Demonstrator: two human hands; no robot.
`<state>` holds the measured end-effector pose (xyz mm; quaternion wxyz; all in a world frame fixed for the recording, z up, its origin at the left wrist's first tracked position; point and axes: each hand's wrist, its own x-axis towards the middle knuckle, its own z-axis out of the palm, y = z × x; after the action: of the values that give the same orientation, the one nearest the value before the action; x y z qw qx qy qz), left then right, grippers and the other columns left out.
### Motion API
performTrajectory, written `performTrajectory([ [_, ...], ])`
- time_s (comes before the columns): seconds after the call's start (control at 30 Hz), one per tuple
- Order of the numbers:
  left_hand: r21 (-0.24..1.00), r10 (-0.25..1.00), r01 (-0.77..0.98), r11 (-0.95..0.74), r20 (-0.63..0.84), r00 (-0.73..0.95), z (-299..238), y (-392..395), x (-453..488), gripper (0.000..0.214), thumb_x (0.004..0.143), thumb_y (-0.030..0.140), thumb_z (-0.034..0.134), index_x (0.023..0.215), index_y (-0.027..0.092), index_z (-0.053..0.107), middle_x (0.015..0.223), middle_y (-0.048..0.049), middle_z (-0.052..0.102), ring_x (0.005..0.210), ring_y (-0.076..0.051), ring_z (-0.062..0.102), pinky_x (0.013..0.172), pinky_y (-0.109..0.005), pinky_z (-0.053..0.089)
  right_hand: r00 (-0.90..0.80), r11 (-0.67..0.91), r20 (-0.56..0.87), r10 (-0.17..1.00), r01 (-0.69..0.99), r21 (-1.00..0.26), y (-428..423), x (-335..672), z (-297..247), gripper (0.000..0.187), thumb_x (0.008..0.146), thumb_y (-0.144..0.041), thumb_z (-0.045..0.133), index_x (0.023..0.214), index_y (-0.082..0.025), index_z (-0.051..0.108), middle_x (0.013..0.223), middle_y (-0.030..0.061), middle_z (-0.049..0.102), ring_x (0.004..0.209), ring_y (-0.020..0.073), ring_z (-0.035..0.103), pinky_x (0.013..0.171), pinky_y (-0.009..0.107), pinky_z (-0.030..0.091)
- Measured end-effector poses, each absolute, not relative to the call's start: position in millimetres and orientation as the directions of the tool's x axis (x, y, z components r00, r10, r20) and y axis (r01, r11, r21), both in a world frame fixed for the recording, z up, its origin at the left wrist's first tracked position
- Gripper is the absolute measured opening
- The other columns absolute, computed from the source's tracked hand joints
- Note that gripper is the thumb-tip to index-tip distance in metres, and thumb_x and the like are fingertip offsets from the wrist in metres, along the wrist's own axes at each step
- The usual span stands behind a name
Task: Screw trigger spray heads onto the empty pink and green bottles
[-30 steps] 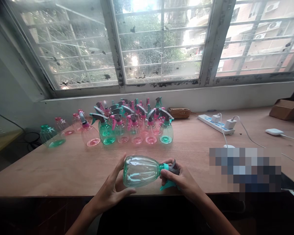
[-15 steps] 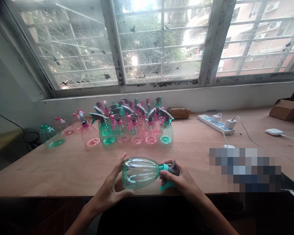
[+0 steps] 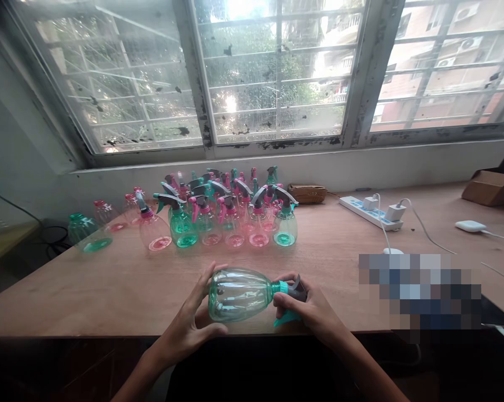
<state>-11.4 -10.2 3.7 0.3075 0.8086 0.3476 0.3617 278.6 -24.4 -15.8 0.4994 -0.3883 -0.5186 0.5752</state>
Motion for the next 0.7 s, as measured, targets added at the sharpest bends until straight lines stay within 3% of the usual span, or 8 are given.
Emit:
performTrajectory([
  [0.13, 0.741, 0.785, 0.349, -0.573, 0.375, 0.493, 1.9, -8.9, -12.0, 0.101, 0.083, 0.029, 0.083, 0.159, 0.044, 0.018, 0.161, -0.0059, 0.037, 0.141, -0.034, 0.046, 0.116, -0.049, 0.043, -0.199, 0.033, 0.068, 0.978, -0.173, -0.984, -23.7, 278.8, -15.2, 0.04, 0.083, -0.046, 0.081, 0.105, -0.018, 0.063, 0.068, 0.0006, 0.074, 0.067, 0.0207, 0.069, 0.066, 0.032, 0.056],
  [0.27, 0.723, 0.778, 0.362, -0.589, 0.385, 0.497, -3.6, -7.5, -13.0, 0.084, 0.093, 0.022, 0.071, 0.157, 0.047, 0.022, 0.163, -0.0028, 0.033, 0.142, -0.03, 0.045, 0.116, -0.045, 0.043, -0.183, 0.036, 0.075, 0.98, -0.206, -0.978, -23.3, 277.9, -14.5, 0.039, 0.082, -0.046, 0.082, 0.103, -0.019, 0.062, 0.068, -0.0004, 0.072, 0.065, 0.0192, 0.068, 0.065, 0.031, 0.056],
  [0.47, 0.738, 0.789, 0.368, -0.566, 0.355, 0.502, 4.2, -10.5, -11.9, 0.11, 0.081, 0.032, 0.085, 0.16, 0.044, 0.01, 0.162, -0.0066, 0.034, 0.145, -0.034, 0.04, 0.118, -0.049, 0.04, -0.206, 0.038, 0.076, 0.976, -0.183, -0.982, -22.8, 278.2, -15.7, 0.04, 0.084, -0.044, 0.081, 0.106, -0.017, 0.062, 0.068, 0.0005, 0.073, 0.067, 0.0195, 0.068, 0.066, 0.031, 0.056],
  [0.7, 0.674, 0.716, 0.333, -0.659, 0.428, 0.551, 0.9, -10.4, -11.0, 0.082, 0.099, 0.02, 0.06, 0.16, 0.045, 0.011, 0.168, -0.0047, 0.023, 0.153, -0.03, 0.027, 0.124, -0.051, 0.029, -0.19, 0.041, 0.082, 0.978, -0.21, -0.977, -22.9, 278.4, -15.5, 0.04, 0.084, -0.045, 0.081, 0.106, -0.017, 0.06, 0.069, -0.0003, 0.072, 0.066, 0.0188, 0.068, 0.067, 0.032, 0.056],
])
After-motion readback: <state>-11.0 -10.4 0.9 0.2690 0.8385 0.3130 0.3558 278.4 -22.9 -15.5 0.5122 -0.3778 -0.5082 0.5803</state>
